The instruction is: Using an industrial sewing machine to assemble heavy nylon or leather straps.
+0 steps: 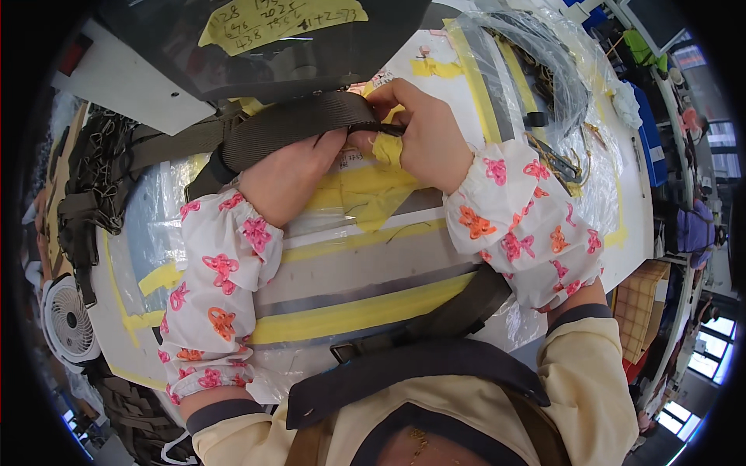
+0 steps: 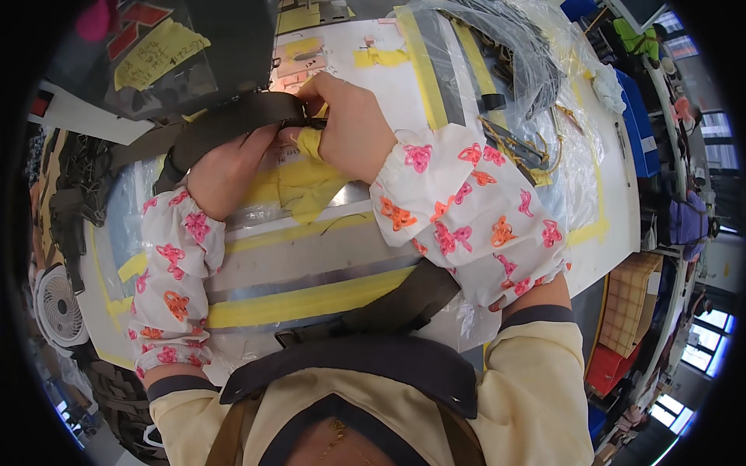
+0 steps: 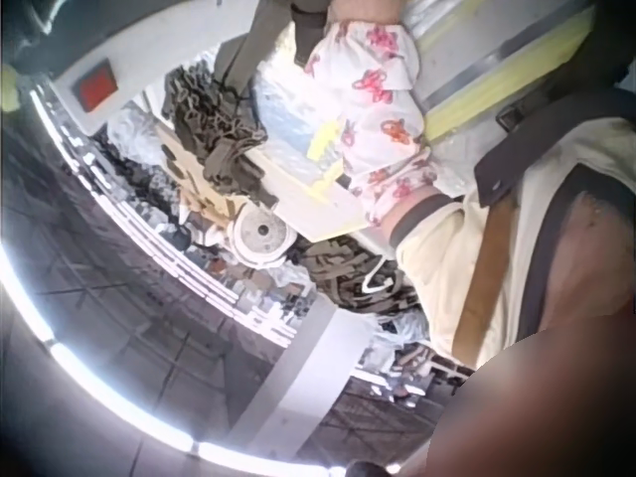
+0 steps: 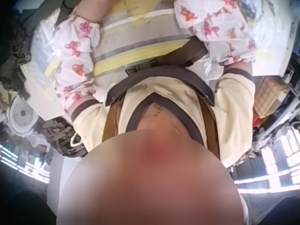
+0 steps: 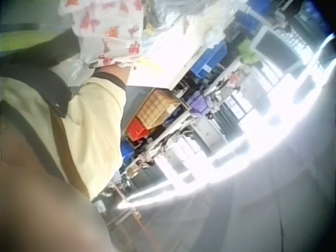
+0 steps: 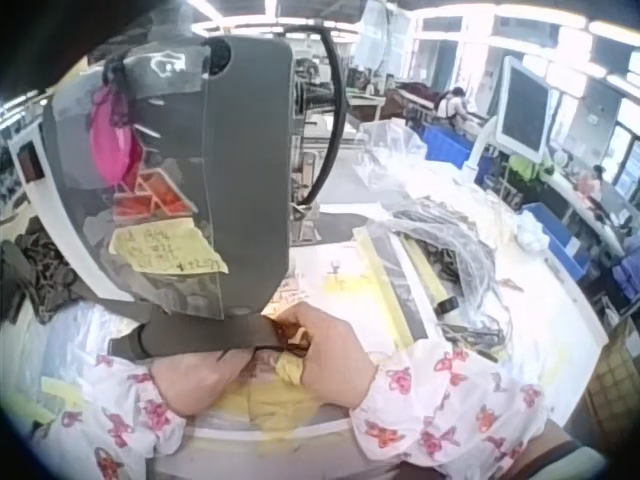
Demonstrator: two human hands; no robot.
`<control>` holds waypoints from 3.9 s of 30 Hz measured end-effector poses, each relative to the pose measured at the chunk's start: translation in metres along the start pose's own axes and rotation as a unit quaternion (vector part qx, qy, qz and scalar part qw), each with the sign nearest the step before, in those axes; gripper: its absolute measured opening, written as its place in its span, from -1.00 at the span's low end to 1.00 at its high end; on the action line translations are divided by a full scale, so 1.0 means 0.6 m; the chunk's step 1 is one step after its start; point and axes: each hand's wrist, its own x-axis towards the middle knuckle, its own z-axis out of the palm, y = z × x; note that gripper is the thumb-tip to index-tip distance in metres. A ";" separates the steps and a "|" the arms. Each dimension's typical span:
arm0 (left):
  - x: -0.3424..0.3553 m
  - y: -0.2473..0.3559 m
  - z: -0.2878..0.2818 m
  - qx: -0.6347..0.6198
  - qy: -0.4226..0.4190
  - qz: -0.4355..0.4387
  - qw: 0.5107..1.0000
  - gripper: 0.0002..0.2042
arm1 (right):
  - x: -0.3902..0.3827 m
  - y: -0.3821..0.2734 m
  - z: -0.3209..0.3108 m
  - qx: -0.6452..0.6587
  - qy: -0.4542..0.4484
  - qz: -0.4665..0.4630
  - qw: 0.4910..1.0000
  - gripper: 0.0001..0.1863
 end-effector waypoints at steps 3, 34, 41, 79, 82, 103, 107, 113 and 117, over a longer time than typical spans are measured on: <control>-0.004 -0.002 0.006 -0.033 0.016 0.030 0.999 -0.73 | 0.015 0.011 -0.015 -0.011 -0.054 0.029 0.998 -0.55; -0.019 0.011 -0.010 -0.088 0.081 0.053 0.991 -0.77 | -0.003 -0.004 0.014 -0.475 -0.090 -0.293 0.825 -0.77; -0.006 -0.035 0.011 -0.097 0.069 0.099 0.988 -0.71 | -0.010 0.004 0.010 -0.418 -0.036 -0.307 0.855 -0.80; -0.015 -0.039 0.023 -0.188 0.004 -0.016 0.982 -0.71 | -0.001 -0.019 -0.002 -0.504 -0.104 -0.241 0.823 -0.85; -0.009 -0.045 0.024 -0.194 0.010 -0.026 0.981 -0.70 | 0.006 -0.009 -0.006 -0.517 -0.093 -0.245 0.815 -0.83; -0.013 -0.074 0.057 -0.110 -0.022 -0.066 0.991 -0.66 | 0.028 -0.023 -0.012 -0.406 -0.144 -0.185 0.883 -0.52; 0.003 -0.074 0.051 -0.159 -0.044 -0.080 0.983 -0.67 | 0.024 -0.008 -0.014 -0.429 -0.113 -0.177 0.878 -0.53; -0.001 -0.060 0.028 -0.217 -0.002 -0.055 0.975 -0.71 | 0.015 0.003 -0.005 -0.430 -0.109 -0.188 0.876 -0.51; -0.010 -0.047 0.017 -0.121 0.028 0.039 0.992 -0.76 | -0.010 -0.015 -0.005 -0.417 -0.142 -0.188 0.878 -0.55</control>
